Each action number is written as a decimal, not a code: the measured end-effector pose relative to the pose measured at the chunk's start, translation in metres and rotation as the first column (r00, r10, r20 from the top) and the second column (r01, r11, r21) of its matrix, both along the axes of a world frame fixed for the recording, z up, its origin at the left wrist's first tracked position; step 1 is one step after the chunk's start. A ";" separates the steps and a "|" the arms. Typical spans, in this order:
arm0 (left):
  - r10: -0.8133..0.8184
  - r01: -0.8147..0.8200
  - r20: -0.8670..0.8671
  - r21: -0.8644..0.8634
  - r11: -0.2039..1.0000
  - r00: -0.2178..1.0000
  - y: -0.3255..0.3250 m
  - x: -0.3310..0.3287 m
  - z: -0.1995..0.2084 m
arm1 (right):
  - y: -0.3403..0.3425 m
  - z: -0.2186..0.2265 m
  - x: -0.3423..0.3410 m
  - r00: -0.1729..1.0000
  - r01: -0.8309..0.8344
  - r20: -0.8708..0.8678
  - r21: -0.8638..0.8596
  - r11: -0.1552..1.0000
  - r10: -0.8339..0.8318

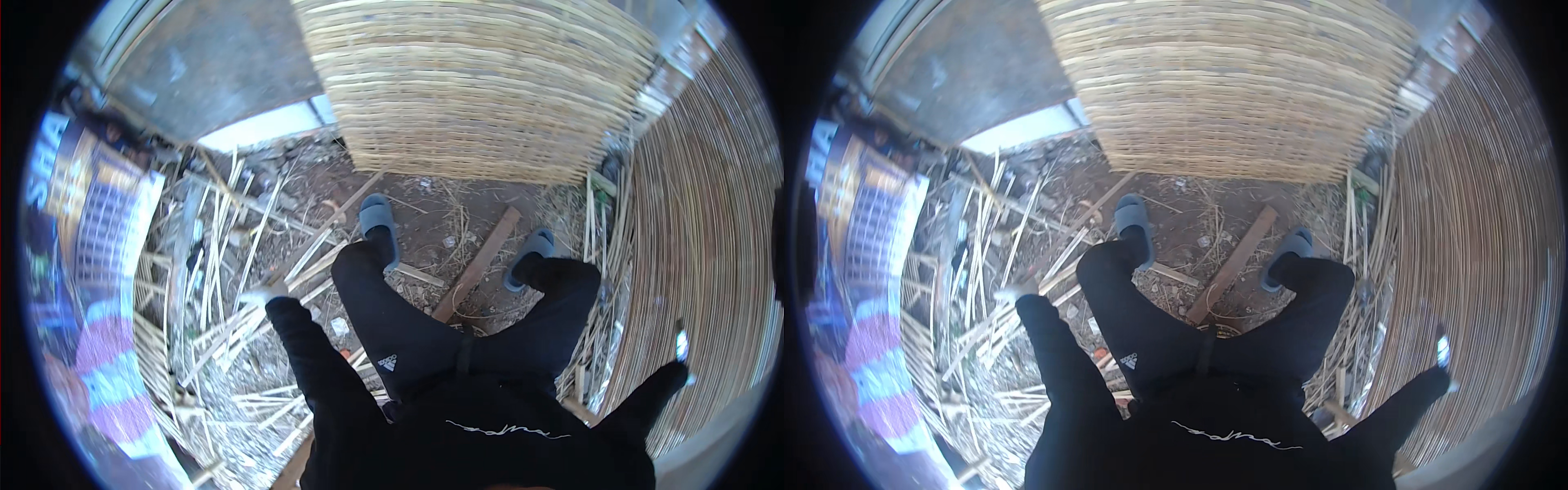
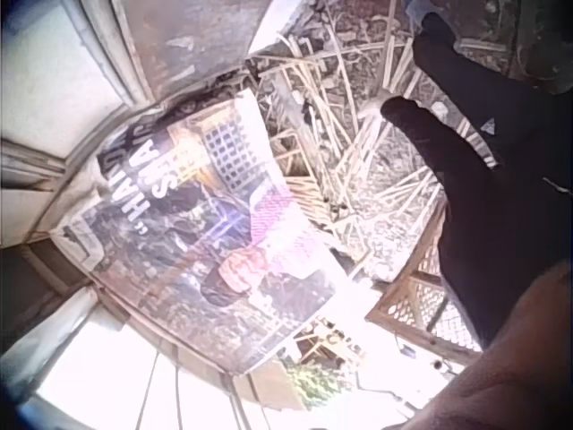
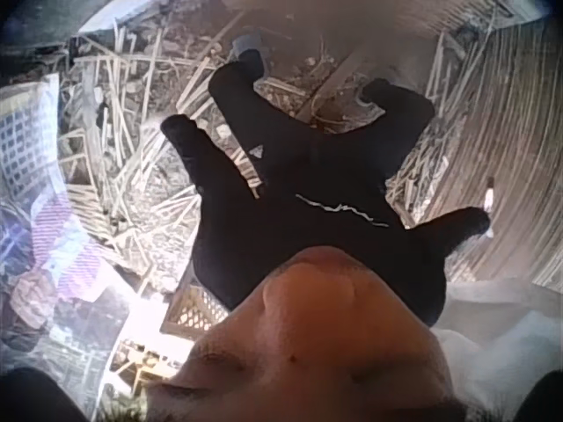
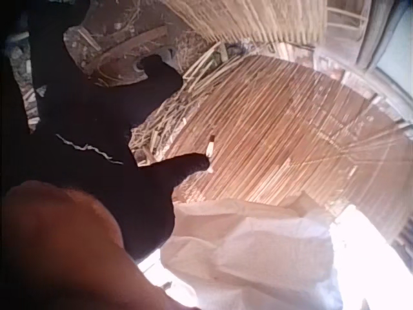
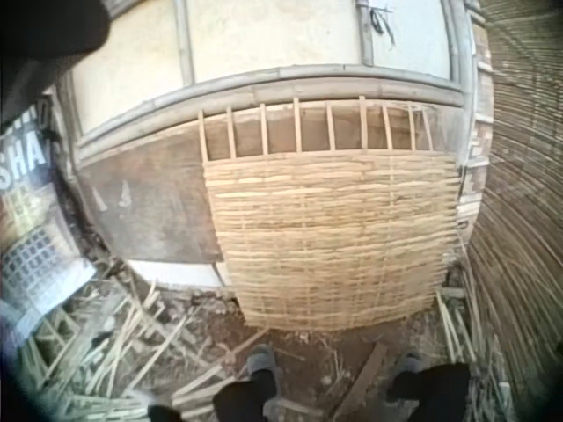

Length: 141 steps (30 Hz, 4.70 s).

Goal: The person shaves layers from a wooden strip using a knife. They hold the wood by hand and pull the knife along its length to remove shavings, then place the piece on the ground.

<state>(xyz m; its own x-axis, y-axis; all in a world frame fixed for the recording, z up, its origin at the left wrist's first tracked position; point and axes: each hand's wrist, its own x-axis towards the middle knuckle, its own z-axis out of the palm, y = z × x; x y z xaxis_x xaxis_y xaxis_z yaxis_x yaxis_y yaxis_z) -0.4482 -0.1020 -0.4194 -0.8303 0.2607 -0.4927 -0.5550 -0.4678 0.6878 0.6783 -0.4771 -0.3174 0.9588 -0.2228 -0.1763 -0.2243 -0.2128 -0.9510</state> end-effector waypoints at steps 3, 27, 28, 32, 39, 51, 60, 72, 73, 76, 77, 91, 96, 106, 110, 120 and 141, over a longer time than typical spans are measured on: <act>-0.080 0.075 0.040 0.112 0.991 0.996 -0.005 0.018 -0.016 | 0.013 -0.039 -0.059 0.960 -0.081 -0.237 0.266 0.961 0.147; -0.299 0.468 -0.371 0.553 0.690 0.879 -0.003 0.230 0.201 | 0.181 0.088 -0.385 0.600 -0.784 -0.238 0.015 0.621 0.764; -0.310 0.464 -0.357 0.534 0.706 0.881 0.001 0.242 0.205 | 0.188 0.077 -0.388 0.415 -0.768 0.224 -0.434 0.471 0.882; -0.394 0.627 -0.490 0.548 0.554 0.777 -0.005 0.260 0.213 | 0.244 0.134 -0.419 -0.072 -0.776 0.077 -0.631 -0.007 0.994; -0.373 0.666 -0.555 0.559 0.494 0.743 -0.027 0.264 0.227 | 0.316 0.057 -0.294 0.428 -0.538 -0.356 -0.839 -0.082 0.831; -0.350 0.558 -0.438 0.573 0.601 0.828 -0.029 0.264 0.222 | 0.193 0.080 -0.360 0.347 -0.756 -0.028 -0.600 0.262 0.938; -0.402 0.719 -0.598 0.607 0.337 0.693 -0.007 0.323 0.225 | 0.231 0.123 -0.437 -0.259 -0.786 -0.159 -0.538 -0.304 0.953; 0.125 0.078 -0.381 0.476 0.876 0.916 -0.047 0.199 0.202 | 0.188 -0.013 -0.365 0.357 -0.913 -0.287 -0.306 0.268 0.889; 0.184 0.051 -0.464 0.449 0.892 0.866 -0.054 0.180 0.209 | 0.180 -0.027 -0.368 0.336 -0.882 -0.174 -0.402 0.245 0.926; 0.414 -0.218 -0.479 0.412 0.885 0.774 -0.065 0.157 0.286 | 0.196 0.004 -0.399 0.209 -0.825 -0.075 -0.549 0.135 0.975; 0.384 -0.114 -0.616 0.430 0.895 0.688 -0.082 0.119 0.273 | 0.200 0.007 -0.400 0.191 -0.807 -0.095 -0.581 0.101 0.977; -0.020 -0.367 -0.764 -0.333 0.869 0.645 -0.183 0.064 0.154 | 0.226 0.017 -0.391 0.052 -0.707 -0.273 -0.689 -0.158 0.961; 0.096 -0.355 -0.548 -0.390 0.850 0.831 -0.262 0.050 0.100 | 0.237 0.030 -0.401 0.020 -0.683 -0.332 -0.693 -0.230 0.943; 0.074 -0.214 -0.278 -0.517 0.829 0.958 -0.412 0.037 0.003 | 0.249 0.041 -0.410 0.019 -0.514 -0.401 -0.790 -0.335 0.916; 0.005 -0.245 -0.262 -0.895 0.373 0.965 -0.465 0.004 0.000 | 0.247 0.039 -0.419 -0.018 -0.550 -0.442 -0.745 -0.378 0.897; -0.808 -0.264 -0.035 -0.953 -0.150 0.588 -0.257 0.115 -0.137 | 0.235 0.024 -0.386 -0.087 -0.640 -0.296 -0.715 -0.281 0.951; -0.989 -0.369 0.123 -0.918 -0.146 0.083 0.055 0.163 -0.208 | 0.264 0.038 -0.411 0.088 -0.522 -0.338 -0.817 -0.246 0.937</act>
